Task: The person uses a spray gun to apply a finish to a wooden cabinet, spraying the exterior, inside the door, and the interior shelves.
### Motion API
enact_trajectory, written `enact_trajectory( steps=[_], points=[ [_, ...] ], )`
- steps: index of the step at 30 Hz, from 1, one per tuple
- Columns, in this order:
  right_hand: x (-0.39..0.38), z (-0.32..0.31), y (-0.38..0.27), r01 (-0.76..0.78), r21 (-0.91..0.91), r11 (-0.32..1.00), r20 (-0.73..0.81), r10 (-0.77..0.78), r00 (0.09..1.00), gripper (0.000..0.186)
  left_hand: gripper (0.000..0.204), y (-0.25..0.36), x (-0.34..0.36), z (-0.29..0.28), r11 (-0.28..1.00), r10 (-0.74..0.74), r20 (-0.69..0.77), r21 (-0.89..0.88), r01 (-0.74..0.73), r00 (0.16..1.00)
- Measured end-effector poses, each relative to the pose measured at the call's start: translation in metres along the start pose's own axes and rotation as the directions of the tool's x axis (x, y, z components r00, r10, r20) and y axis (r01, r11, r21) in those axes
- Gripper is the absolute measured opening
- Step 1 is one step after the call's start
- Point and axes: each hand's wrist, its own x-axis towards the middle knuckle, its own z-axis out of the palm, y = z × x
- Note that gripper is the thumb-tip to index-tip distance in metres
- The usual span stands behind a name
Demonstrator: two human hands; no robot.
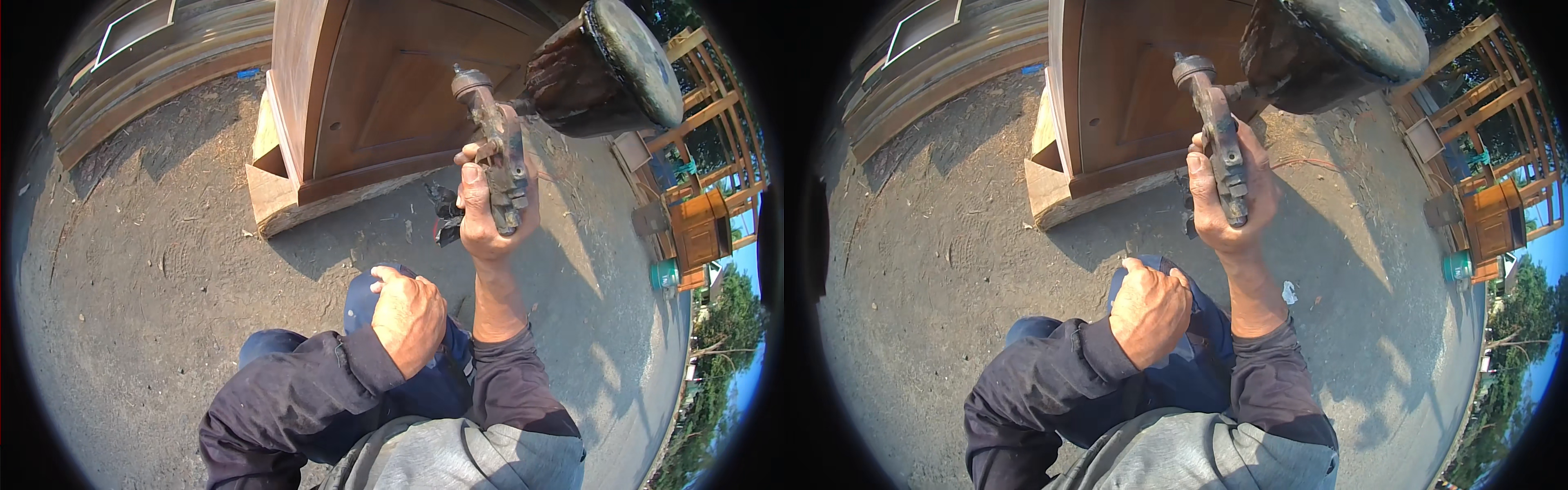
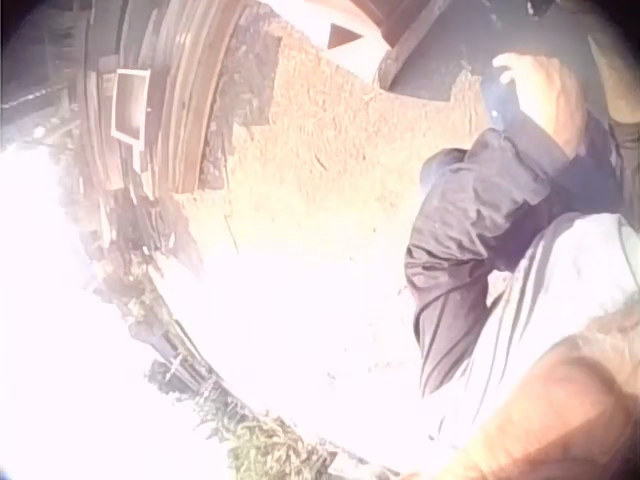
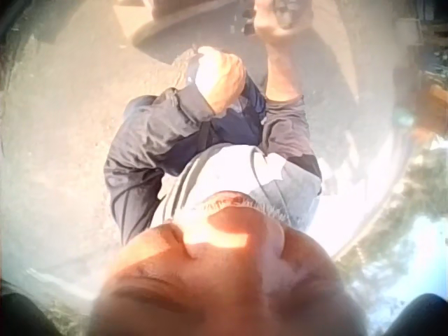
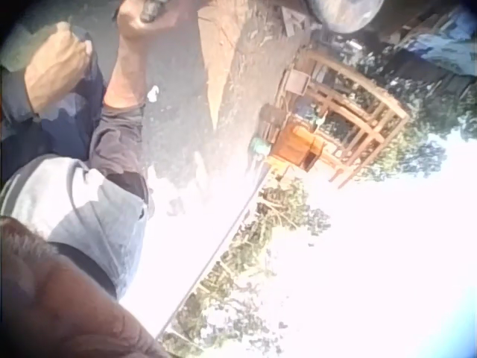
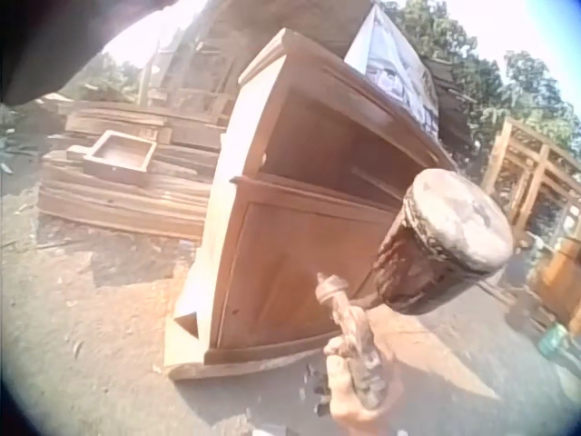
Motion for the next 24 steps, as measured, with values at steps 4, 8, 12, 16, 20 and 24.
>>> enact_trajectory(
  steps=[4, 8, 12, 16, 20, 24],
  points=[
    [-0.013, 0.003, 0.02, 0.071, -0.1, 0.992, 0.127, -0.058, 0.99, 0.043, 0.027, 0.004, 0.003, 0.001, 0.999, -0.043, 0.125, -0.001, 0.043, 0.991],
    [-0.035, 0.002, 0.027, 0.036, -0.175, 0.984, 0.219, 0.003, 0.976, 0.043, 0.025, 0.0, -0.002, -0.004, 0.998, -0.041, 0.133, -0.034, 0.045, 0.99],
    [-0.066, -0.001, 0.046, -0.035, -0.218, 0.975, 0.259, 0.092, 0.961, 0.044, 0.024, -0.005, -0.009, -0.006, 0.995, -0.042, 0.08, -0.086, 0.049, 0.996],
    [-0.09, 0.001, 0.053, -0.134, -0.22, 0.966, 0.28, 0.194, 0.94, 0.042, 0.023, -0.006, -0.012, -0.006, 0.994, -0.043, 0.079, -0.1, 0.051, 0.996],
    [-0.105, -0.001, 0.058, -0.133, -0.226, 0.965, 0.345, 0.207, 0.916, 0.042, 0.022, -0.003, -0.013, -0.001, 0.99, -0.059, 0.092, -0.124, 0.07, 0.994],
    [-0.122, -0.003, 0.065, -0.149, -0.257, 0.955, 0.388, 0.243, 0.889, 0.045, 0.021, -0.002, -0.016, 0.004, 0.991, -0.059, 0.056, -0.12, 0.065, 0.997]
  ],
)
